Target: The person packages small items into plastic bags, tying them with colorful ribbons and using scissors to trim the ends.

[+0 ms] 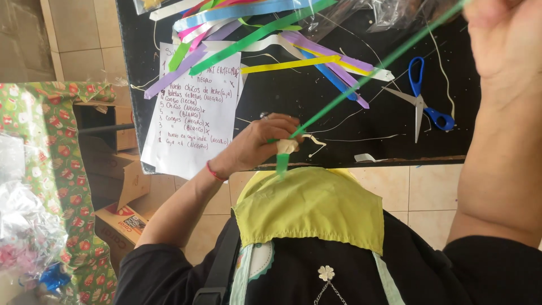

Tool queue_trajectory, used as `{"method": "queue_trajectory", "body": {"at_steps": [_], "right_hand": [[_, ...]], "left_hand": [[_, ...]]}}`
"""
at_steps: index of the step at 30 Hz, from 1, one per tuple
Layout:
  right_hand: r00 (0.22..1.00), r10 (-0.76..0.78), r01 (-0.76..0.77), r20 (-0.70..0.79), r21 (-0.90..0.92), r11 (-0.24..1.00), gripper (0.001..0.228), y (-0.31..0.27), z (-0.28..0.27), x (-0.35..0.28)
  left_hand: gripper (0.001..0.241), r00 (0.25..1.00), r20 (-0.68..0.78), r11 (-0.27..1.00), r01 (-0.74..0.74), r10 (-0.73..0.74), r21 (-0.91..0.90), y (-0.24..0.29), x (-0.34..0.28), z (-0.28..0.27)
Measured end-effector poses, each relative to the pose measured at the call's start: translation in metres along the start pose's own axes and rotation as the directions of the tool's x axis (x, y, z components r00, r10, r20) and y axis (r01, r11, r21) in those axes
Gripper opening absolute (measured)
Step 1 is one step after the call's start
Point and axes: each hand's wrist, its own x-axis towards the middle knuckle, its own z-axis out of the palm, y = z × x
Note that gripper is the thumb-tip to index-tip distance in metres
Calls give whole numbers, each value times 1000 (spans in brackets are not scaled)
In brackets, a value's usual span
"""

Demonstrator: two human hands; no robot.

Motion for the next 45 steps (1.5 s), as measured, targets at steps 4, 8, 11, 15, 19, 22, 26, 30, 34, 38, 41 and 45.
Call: {"method": "queue_trajectory", "body": {"at_steps": [4,8,11,15,19,22,26,30,34,38,41,45], "right_hand": [[921,-120,291,371,-451,844,89,-13,99,-88],[871,-272,483,410,-613,625,5,62,151,-168],[940,-14,205,340,-532,822,10,101,179,-182],[947,49,106,317,-452,886,15,107,197,-178],[948,-37,200,316,-500,842,15,114,194,-177],[951,-70,223,300,-512,830,11,118,198,-180],[978,106,-72,182,-185,980,11,139,196,-186],[916,370,-396,158,200,896,16,154,191,-187],[907,376,-418,189,292,860,16,171,179,-183],[932,294,-333,210,178,926,18,166,174,-188],[937,-83,161,338,-208,965,17,129,185,-190],[511,-531,850,676,-303,432,10,107,198,-179]], "left_hand": [[19,902,-186,893,321,-389,-315,-11,-7,29],[20,825,-328,849,299,-460,-436,-23,-2,56],[17,851,-398,928,243,-344,-283,-41,-5,71],[20,830,-474,955,235,-295,-183,-43,-5,84],[24,773,-526,931,244,-356,-271,-17,4,79],[22,724,-590,933,257,-358,-251,-35,4,90],[16,597,-676,892,173,-432,-417,-50,8,104],[10,523,-736,860,-11,-430,-511,-60,9,107],[19,548,-723,796,-158,-421,-584,-43,12,95],[28,692,-538,647,-134,-481,-751,-60,-3,82],[21,776,-453,750,39,-438,-660,-66,-11,65],[11,851,-375,871,172,-366,-460,-63,-12,59]]}}
